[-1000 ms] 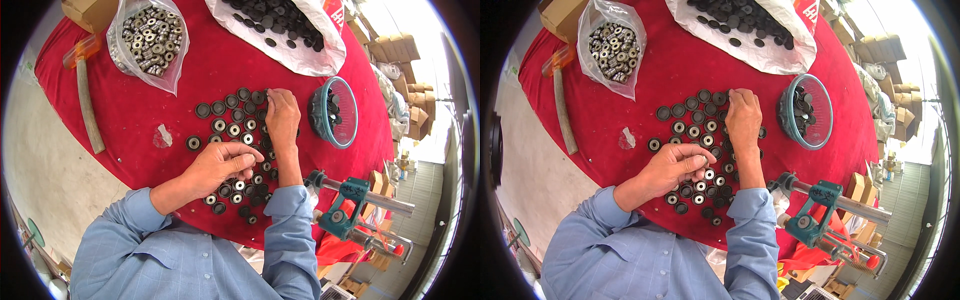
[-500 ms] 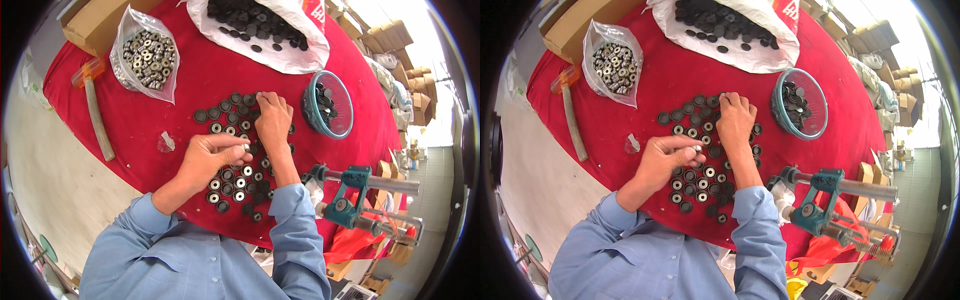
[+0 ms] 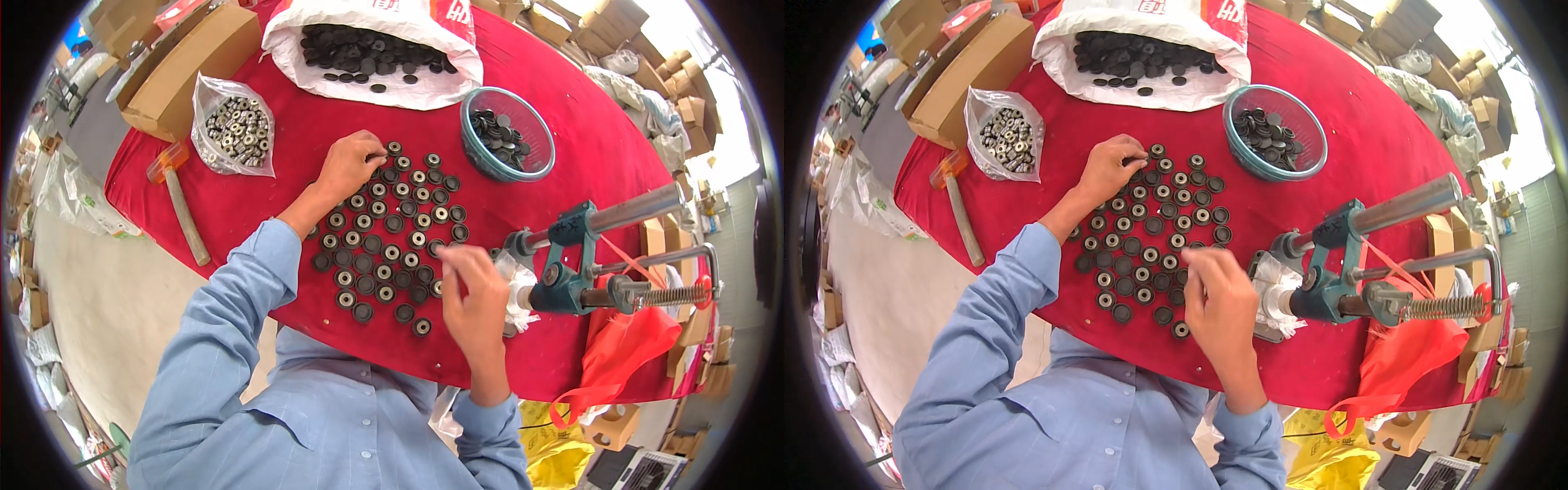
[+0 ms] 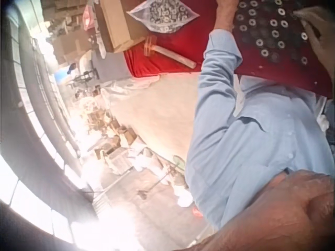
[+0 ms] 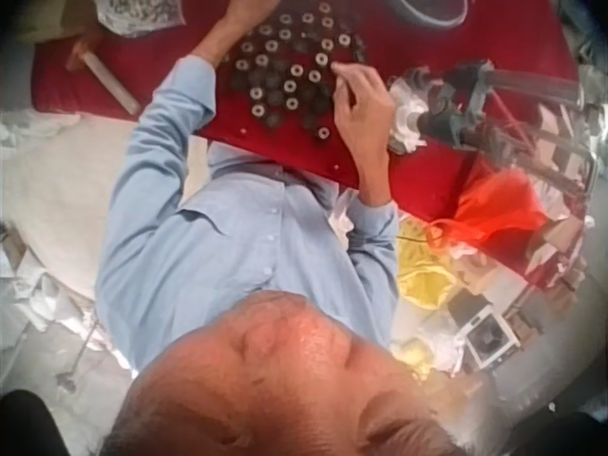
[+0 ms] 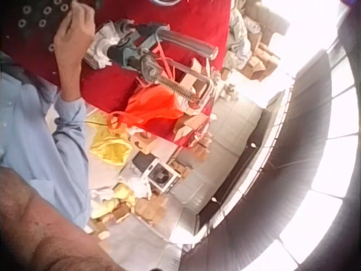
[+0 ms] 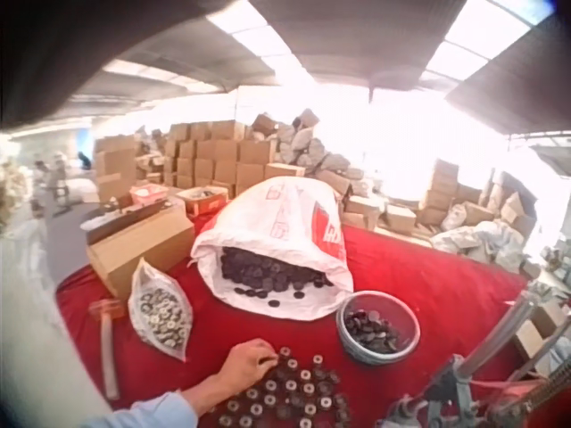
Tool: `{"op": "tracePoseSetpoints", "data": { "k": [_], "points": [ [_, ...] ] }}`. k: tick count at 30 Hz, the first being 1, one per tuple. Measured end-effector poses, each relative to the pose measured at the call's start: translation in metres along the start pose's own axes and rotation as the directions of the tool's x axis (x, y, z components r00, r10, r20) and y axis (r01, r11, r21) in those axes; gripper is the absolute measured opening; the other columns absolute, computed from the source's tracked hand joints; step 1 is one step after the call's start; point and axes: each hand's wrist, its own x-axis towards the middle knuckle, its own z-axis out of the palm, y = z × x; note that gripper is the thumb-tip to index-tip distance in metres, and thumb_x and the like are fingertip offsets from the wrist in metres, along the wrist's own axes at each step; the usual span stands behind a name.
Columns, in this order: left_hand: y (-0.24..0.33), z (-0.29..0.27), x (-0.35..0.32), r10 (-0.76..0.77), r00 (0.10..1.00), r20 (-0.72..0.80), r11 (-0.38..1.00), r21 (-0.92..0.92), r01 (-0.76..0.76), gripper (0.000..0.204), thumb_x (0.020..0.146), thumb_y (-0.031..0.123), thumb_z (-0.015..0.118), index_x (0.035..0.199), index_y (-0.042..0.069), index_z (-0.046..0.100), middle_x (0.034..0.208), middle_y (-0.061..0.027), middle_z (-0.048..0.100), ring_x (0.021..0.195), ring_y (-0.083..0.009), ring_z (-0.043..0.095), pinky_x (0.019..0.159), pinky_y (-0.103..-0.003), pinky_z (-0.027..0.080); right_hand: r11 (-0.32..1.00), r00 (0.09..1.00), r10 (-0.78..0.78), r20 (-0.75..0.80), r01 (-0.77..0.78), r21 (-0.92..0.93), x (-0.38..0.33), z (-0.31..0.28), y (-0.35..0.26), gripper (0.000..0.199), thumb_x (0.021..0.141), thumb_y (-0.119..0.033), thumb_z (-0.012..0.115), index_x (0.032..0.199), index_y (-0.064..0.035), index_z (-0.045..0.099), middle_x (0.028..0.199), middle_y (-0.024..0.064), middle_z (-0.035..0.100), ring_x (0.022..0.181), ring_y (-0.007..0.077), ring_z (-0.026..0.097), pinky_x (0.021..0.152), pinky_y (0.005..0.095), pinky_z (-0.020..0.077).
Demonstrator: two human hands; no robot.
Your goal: The person sorts dark circular discs on a red table and then inserts small metal rings into them one by one. The person arranges the discs in rows and places the metal rings into the center of each disc, creating a pile of assembled components.
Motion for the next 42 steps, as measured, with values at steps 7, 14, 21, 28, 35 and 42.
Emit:
{"op": "tracePoseSetpoints", "data": {
  "k": [7, 14, 21, 28, 35, 42],
  "points": [
    [-0.004, 0.005, -0.001, 0.045, 0.998, 0.049, 0.992, 0.119, -0.050, 0.013, 0.088, 0.008, 0.078, 0.099, 0.003, 0.082, 0.105, -0.0100, 0.075, 0.104, -0.0315, 0.071, 0.090, -0.043, 0.058, 0.984, 0.987, 0.157, -0.028, -0.154, 0.094, -0.077, -0.009, 0.011, 0.027, 0.089, 0.008, 0.070, 0.113, -0.0027, 0.077, 0.104, 0.0141, 0.074, 0.087, 0.0291, 0.075, 0.074, 0.0364, 0.0592],
    [0.013, -0.004, -0.014, 0.229, 0.961, 0.154, 0.903, 0.334, -0.269, 0.022, 0.093, 0.008, 0.073, 0.114, 0.004, 0.078, 0.115, -0.0081, 0.072, 0.115, -0.0296, 0.066, 0.097, -0.045, 0.051, 0.942, 0.949, 0.297, -0.103, -0.273, 0.195, -0.108, -0.008, 0.023, 0.032, 0.088, 0.012, 0.066, 0.115, -0.0011, 0.076, 0.101, 0.0140, 0.073, 0.084, 0.0237, 0.074, 0.073, 0.0335, 0.0591],
    [0.012, -0.002, -0.022, 0.236, 0.954, 0.187, 0.814, 0.498, -0.299, 0.026, 0.100, 0.018, 0.066, 0.121, 0.006, 0.075, 0.120, -0.0039, 0.068, 0.117, -0.0250, 0.064, 0.105, -0.049, 0.043, 0.933, 0.920, 0.336, -0.203, -0.295, 0.208, -0.116, -0.011, 0.027, 0.033, 0.088, 0.015, 0.063, 0.114, -0.0005, 0.075, 0.098, 0.0131, 0.072, 0.082, 0.0212, 0.072, 0.077, 0.0325, 0.0585],
    [0.018, 0.006, -0.022, 0.231, 0.944, 0.237, 0.759, 0.563, -0.327, 0.025, 0.099, 0.016, 0.067, 0.120, 0.006, 0.075, 0.116, -0.0053, 0.067, 0.115, -0.0257, 0.064, 0.103, -0.046, 0.046, 0.940, 0.922, 0.326, -0.211, -0.292, 0.178, -0.105, -0.007, 0.034, 0.027, 0.090, 0.011, 0.065, 0.113, -0.0005, 0.074, 0.096, 0.0135, 0.070, 0.081, 0.0248, 0.071, 0.073, 0.0360, 0.0567],
    [0.020, -0.003, -0.011, 0.106, 0.947, 0.304, 0.746, 0.606, -0.278, 0.025, 0.100, 0.021, 0.067, 0.118, 0.007, 0.077, 0.116, -0.0060, 0.069, 0.117, -0.0257, 0.065, 0.103, -0.047, 0.047, 0.976, 0.974, 0.217, -0.064, -0.217, 0.015, -0.085, 0.002, 0.037, 0.023, 0.093, 0.001, 0.071, 0.115, -0.0020, 0.074, 0.102, 0.0143, 0.068, 0.082, 0.0317, 0.070, 0.070, 0.0417, 0.0554],
    [0.117, -0.052, -0.056, 0.236, 0.968, -0.092, 0.948, 0.239, -0.208, 0.012, 0.095, 0.011, 0.076, 0.104, 0.004, 0.077, 0.106, -0.0107, 0.073, 0.099, -0.0282, 0.070, 0.086, -0.041, 0.054, 0.970, 0.998, 0.067, -0.012, -0.068, -0.232, -0.106, 0.022, 0.027, 0.026, 0.087, -0.025, 0.085, 0.106, -0.0097, 0.077, 0.095, 0.0056, 0.064, 0.088, 0.0256, 0.063, 0.078, 0.0427, 0.0480]
  ]
}}
